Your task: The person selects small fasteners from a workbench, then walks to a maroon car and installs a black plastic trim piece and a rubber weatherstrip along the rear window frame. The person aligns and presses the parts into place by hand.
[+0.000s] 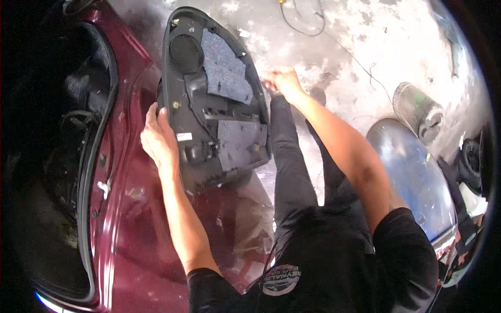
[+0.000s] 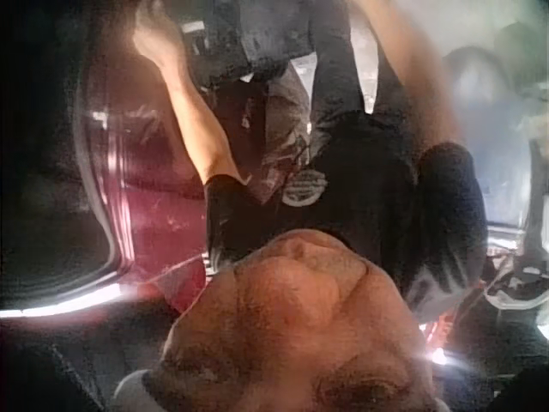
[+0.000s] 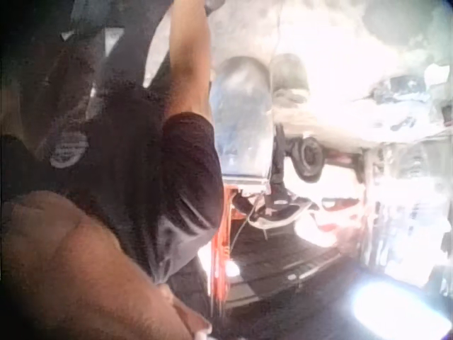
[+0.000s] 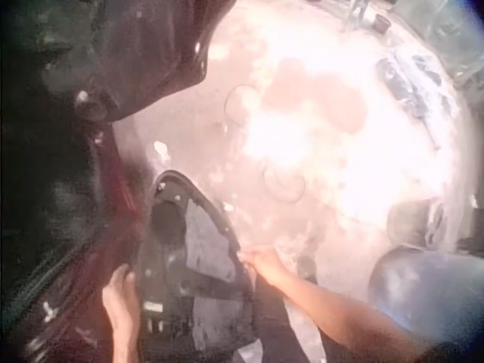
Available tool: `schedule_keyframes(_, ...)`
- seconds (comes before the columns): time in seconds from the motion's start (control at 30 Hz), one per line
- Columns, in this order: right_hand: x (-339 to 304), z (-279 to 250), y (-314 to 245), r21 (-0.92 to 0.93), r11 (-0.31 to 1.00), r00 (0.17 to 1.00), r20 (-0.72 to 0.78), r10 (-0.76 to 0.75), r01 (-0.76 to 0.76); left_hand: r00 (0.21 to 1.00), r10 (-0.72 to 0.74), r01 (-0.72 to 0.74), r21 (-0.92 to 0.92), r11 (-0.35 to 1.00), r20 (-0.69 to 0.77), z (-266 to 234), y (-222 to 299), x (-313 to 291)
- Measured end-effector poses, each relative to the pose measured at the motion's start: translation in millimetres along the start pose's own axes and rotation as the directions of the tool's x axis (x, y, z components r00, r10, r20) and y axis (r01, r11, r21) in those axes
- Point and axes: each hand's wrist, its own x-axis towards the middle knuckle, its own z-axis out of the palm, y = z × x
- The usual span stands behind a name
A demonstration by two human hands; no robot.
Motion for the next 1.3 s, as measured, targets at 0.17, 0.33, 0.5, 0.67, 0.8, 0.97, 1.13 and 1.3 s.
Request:
schedule_keyframes(0.17,164.9,48.6,7.6,-0.020,0.977,0.977,0.021,-0.214,0.215,0.957,-0.157,0.112,0.187,0.976,0.244,40.1,-4.4,57.5)
schedule_keyframes(0.33,271.2,71.0,33.8,-0.146,0.972,0.978,-0.080,-0.195,0.182,0.983,-0.132,0.142,-0.080,0.987,0.127,61.8,-2.1,61.4)
schedule_keyframes(0.5,319.8,87.1,47.7,-0.091,0.971,0.970,-0.082,-0.228,0.221,0.998,-0.027,0.029,-0.033,0.999,0.064,80.2,-4.9,75.2)
schedule_keyframes(0.67,332.6,88.2,42.3,-0.182,0.936,0.950,-0.027,-0.312,0.302,0.996,-0.026,0.020,0.076,0.997,0.082,77.8,6.1,78.1)
schedule_keyframes(0.8,332.2,92.4,41.5,-0.147,0.946,0.954,-0.041,-0.297,0.288,0.946,-0.271,0.254,0.111,0.961,0.176,77.3,17.0,83.3)
schedule_keyframes(0.97,333.7,91.6,39.1,-0.190,0.940,0.956,-0.020,-0.292,0.283,0.978,-0.150,0.145,0.044,0.988,0.148,81.0,11.7,83.5)
schedule_keyframes(1.13,339.3,84.2,43.3,-0.175,0.941,0.956,0.013,-0.292,0.290,0.981,-0.114,0.111,0.028,0.993,0.159,81.5,8.8,83.4)
schedule_keyframes(1.3,336.2,87.3,42.3,-0.253,0.915,0.945,-0.008,-0.326,0.314,0.981,-0.130,0.135,-0.024,0.991,0.145,82.0,7.3,81.3)
